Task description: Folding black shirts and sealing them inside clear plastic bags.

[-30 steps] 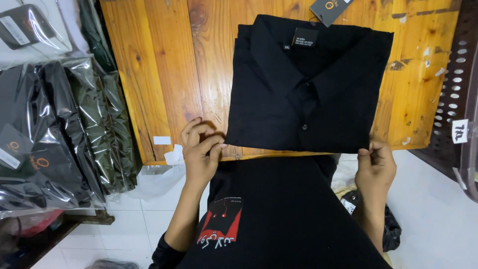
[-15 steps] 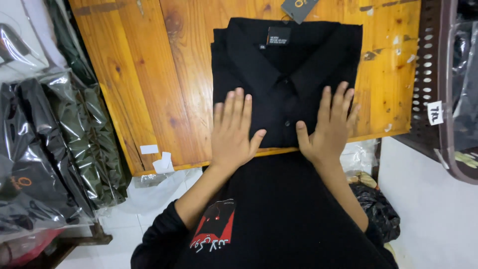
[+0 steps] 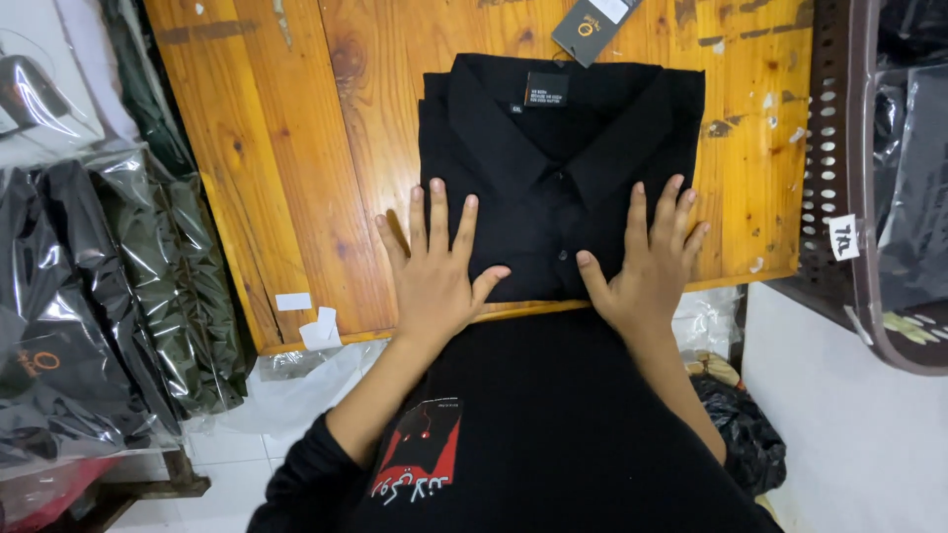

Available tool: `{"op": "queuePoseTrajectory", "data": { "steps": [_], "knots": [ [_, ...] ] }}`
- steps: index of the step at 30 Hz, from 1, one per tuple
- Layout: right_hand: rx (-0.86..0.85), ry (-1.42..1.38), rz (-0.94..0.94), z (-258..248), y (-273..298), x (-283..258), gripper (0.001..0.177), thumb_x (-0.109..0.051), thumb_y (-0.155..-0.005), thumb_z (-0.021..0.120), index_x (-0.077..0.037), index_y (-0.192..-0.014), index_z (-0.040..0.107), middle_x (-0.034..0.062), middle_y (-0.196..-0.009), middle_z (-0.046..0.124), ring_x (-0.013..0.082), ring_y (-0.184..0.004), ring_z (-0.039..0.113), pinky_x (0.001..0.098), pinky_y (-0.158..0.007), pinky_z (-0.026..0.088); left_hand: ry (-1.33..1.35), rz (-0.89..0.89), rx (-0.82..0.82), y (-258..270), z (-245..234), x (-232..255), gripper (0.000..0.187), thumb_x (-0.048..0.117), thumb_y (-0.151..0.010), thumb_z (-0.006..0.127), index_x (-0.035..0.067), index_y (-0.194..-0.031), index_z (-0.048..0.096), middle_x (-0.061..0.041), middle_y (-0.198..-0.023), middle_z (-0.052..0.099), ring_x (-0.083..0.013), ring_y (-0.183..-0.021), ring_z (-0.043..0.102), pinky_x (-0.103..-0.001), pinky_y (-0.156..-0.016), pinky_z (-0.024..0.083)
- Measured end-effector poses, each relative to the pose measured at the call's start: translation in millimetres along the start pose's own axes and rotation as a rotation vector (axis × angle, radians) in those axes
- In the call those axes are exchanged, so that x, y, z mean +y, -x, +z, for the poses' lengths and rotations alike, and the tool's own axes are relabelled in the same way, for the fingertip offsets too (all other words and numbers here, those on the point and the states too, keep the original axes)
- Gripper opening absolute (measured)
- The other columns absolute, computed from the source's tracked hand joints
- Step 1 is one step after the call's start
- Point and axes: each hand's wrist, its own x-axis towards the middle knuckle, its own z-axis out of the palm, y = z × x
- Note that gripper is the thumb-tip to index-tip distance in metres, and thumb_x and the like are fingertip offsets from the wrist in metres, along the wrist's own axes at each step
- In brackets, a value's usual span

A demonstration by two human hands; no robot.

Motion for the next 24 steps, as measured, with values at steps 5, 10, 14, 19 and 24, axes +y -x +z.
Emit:
{"op": "queuePoseTrajectory", "data": {
  "steps": [5,10,14,19,24],
  "knots": [
    [0.112,0.104,-0.183,5,13,6,0.096,-0.078,-0.091,0.051,-0.010,-0.158,0.045,0.0301,-0.165,0.024,0.0542,-0.151,0.009,0.0723,-0.116,0.003,0.014,0.248,0.120,2,7,7,0.073,0.064,-0.101,0.045,0.014,-0.154,0.049,-0.024,-0.161,0.037,-0.0437,-0.150,0.033,-0.068,-0.119,0.014],
    [0.119,0.051,-0.355,21,25,12,0.070,-0.065,-0.096,0.049,-0.018,-0.147,0.061,0.0201,-0.160,0.045,0.0455,-0.151,0.032,0.0655,-0.120,0.015,0.106,0.366,0.021,-3,12,1,0.069,0.063,-0.101,0.040,0.023,-0.158,0.044,-0.014,-0.164,0.038,-0.0340,-0.153,0.032,-0.065,-0.123,0.011],
    [0.173,0.035,-0.501,14,27,13,0.053,-0.055,-0.096,0.060,-0.026,-0.139,0.067,0.0256,-0.157,0.047,0.0468,-0.146,0.041,0.0647,-0.117,0.025,0.125,0.439,0.029,-2,2,8,0.067,0.054,-0.105,0.038,0.012,-0.157,0.044,-0.020,-0.163,0.038,-0.0370,-0.152,0.034,-0.064,-0.122,0.014],
    [0.266,-0.072,-0.654,20,38,4,0.030,-0.040,-0.089,0.078,-0.026,-0.116,0.080,0.0116,-0.133,0.071,0.0348,-0.122,0.066,0.0500,-0.099,0.051,0.248,0.560,0.112,-29,-7,31,0.052,0.033,-0.107,0.037,0.010,-0.152,0.050,-0.010,-0.160,0.045,-0.0283,-0.149,0.043,-0.057,-0.124,0.023],
    [0.186,-0.210,-0.773,5,33,-7,0.029,-0.023,-0.106,0.053,-0.016,-0.110,0.080,0.0035,-0.118,0.078,0.0301,-0.114,0.072,0.0416,-0.098,0.054,0.251,0.451,0.018,-51,8,19,0.053,0.034,-0.108,0.040,0.013,-0.156,0.045,-0.005,-0.160,0.047,-0.0281,-0.150,0.040,-0.062,-0.123,0.009]
  ]
}}
